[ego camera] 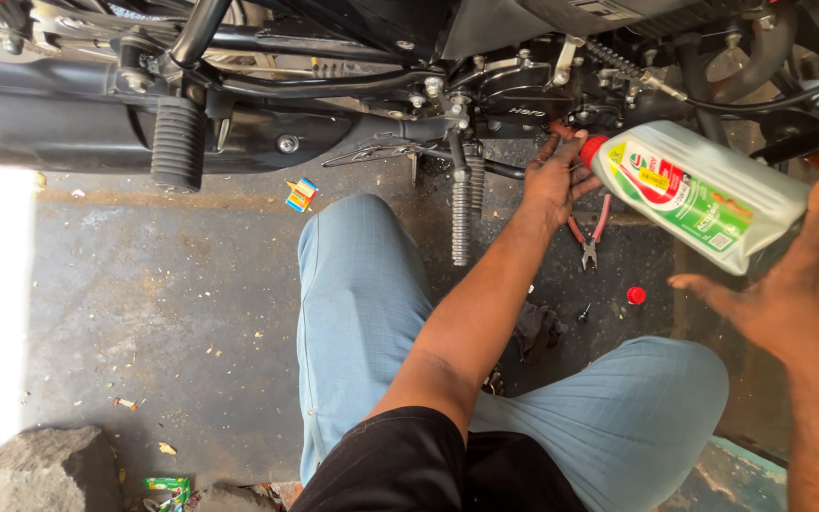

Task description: Changing engine oil and lubricating parts of a motorcycle.

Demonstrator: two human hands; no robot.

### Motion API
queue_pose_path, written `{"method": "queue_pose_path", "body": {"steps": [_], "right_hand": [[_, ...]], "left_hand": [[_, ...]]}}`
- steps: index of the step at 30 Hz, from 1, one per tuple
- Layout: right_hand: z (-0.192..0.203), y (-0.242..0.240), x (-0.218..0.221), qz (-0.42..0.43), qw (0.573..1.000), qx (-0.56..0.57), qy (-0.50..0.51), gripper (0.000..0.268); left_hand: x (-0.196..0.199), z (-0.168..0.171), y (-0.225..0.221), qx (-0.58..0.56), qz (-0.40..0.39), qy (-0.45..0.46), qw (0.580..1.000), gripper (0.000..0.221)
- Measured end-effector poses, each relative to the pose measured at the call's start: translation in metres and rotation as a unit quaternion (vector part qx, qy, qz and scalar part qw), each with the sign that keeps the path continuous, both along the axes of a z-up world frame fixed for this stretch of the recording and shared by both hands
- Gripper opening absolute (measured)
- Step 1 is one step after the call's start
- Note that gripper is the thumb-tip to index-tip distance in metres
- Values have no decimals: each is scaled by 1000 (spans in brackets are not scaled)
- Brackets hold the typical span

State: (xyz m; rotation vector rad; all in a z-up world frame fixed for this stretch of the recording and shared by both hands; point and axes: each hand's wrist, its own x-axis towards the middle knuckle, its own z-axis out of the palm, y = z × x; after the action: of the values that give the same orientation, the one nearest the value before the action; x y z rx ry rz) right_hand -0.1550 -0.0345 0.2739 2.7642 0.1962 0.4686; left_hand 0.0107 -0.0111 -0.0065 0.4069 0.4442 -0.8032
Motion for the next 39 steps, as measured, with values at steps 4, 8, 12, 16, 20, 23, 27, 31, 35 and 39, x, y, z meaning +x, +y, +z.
{"method": "queue_pose_path", "body": {"steps": [4, 8, 12, 16, 20, 23, 27, 31, 35, 39], "right_hand": [[-16, -35, -22, -60, 994, 83, 38, 127], [-17, -36, -23, -45, 998, 47, 11, 100], [-31, -48, -26, -50, 998, 34, -23, 91], [-47, -70, -35, -56, 996, 61, -19, 83], [-42, -56, -29, -47, 995, 75, -35, 79], [-7, -1, -1, -20, 997, 68, -37, 94], [-66, -95, -48, -106, 875, 470, 39, 74], [-6, 16, 8, -268, 778, 568, -30, 98], [-43, -37, -20, -152, 809, 568, -17, 89], [-35, -23, -20, -91, 810, 579, -26, 80]], "left_hand": [[0, 7, 6, 13, -7, -2, 1000, 93], [-1, 9, 6, 20, -9, -5, 1000, 95], [-2, 8, 8, 16, -16, -3, 1000, 97], [-2, 17, 14, 13, -20, -4, 1000, 97], [-4, 15, 13, 7, -18, -4, 1000, 97], [-4, 13, 10, 2, -17, -1, 1000, 98], [-5, 6, 6, -14, -9, 5, 1000, 99], [-10, 7, 8, -41, -11, -14, 999, 100], [-8, 4, 10, -75, 1, -21, 997, 103], [-13, 3, 7, -112, 5, -32, 993, 106]]}}
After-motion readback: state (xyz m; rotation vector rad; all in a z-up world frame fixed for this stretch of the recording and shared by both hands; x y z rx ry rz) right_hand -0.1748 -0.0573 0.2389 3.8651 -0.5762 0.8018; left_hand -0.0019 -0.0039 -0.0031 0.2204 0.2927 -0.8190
